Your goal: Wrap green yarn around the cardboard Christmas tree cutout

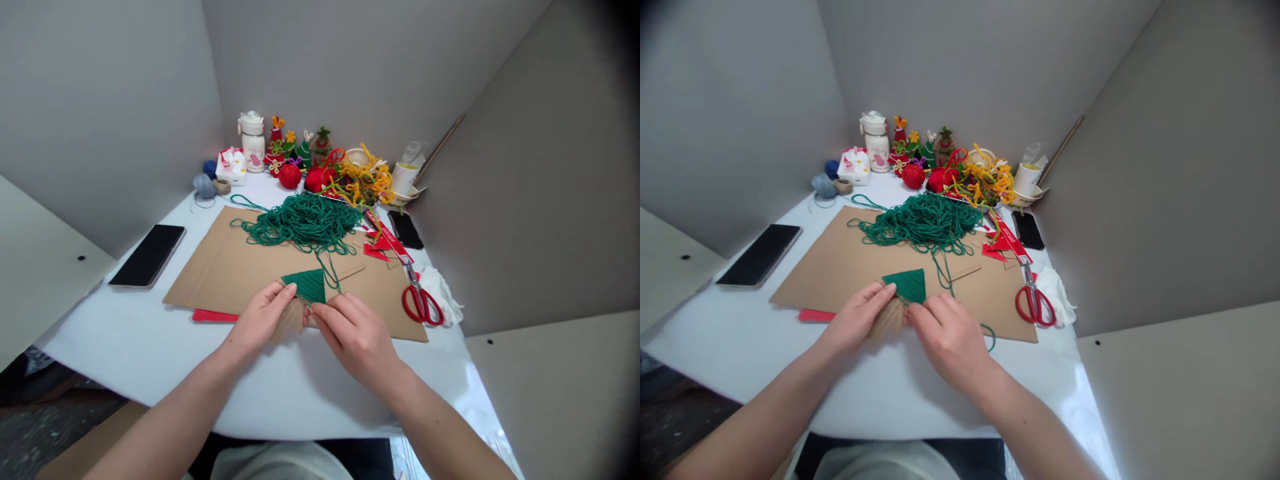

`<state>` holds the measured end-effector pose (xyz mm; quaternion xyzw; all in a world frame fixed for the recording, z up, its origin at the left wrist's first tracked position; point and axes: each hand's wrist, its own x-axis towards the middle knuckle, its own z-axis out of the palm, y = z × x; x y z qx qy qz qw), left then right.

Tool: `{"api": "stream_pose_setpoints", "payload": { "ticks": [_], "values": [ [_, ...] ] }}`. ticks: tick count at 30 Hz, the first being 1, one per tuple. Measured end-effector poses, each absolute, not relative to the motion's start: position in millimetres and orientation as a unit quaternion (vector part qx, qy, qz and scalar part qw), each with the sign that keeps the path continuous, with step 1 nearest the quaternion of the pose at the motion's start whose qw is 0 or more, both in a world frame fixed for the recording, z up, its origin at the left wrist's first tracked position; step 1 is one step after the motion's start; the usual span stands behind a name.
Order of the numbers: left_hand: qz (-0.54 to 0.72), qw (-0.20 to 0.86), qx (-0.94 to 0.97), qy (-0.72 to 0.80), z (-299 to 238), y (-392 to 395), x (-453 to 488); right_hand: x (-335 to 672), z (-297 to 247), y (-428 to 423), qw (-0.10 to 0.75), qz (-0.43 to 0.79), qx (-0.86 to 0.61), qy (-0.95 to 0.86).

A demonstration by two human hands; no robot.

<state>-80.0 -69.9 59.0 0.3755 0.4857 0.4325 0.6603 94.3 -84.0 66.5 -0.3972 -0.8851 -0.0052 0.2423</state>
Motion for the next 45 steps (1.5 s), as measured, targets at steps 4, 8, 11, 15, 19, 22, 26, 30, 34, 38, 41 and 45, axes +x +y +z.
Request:
{"api": "stream_pose_setpoints", "payload": {
  "ticks": [4, 8, 11, 15, 19, 22, 26, 30, 34, 38, 41, 45],
  "values": [
    [0.427, 0.698, 0.331, 0.470, 57, -69, -81, 100, 67, -86, 0.289, 0.029, -0.410, -0.865],
    [0.431, 0.709, 0.310, 0.464, 54, -69, -82, 105, 69, -88, 0.319, 0.054, -0.423, -0.846],
    [0.436, 0.706, 0.306, 0.467, 52, -68, -82, 107, 68, -89, 0.338, 0.062, -0.431, -0.834],
    [0.454, 0.698, 0.305, 0.462, 53, -67, -82, 108, 65, -88, 0.349, 0.077, -0.438, -0.825],
    [0.462, 0.698, 0.298, 0.459, 56, -66, -82, 109, 65, -87, 0.359, 0.118, -0.445, -0.812],
    [0.462, 0.705, 0.293, 0.451, 57, -66, -83, 112, 67, -88, 0.366, 0.162, -0.451, -0.798],
    [0.460, 0.711, 0.287, 0.447, 56, -66, -83, 114, 70, -88, 0.376, 0.205, -0.459, -0.779],
    [0.461, 0.714, 0.282, 0.445, 55, -67, -83, 114, 70, -87, 0.371, 0.233, -0.469, -0.767],
    [0.456, 0.728, 0.276, 0.431, 55, -67, -85, 114, 67, -83, 0.367, 0.316, -0.471, -0.737],
    [0.409, 0.777, 0.289, 0.382, 54, -69, -87, 118, 62, -72, 0.320, 0.492, -0.426, -0.688],
    [0.332, 0.825, 0.310, 0.336, 53, -73, -88, 120, 60, -65, 0.261, 0.566, -0.364, -0.692],
    [0.217, 0.862, 0.364, 0.278, 51, -79, -90, 118, 60, -57, 0.206, 0.502, -0.307, -0.782]
  ]
}}
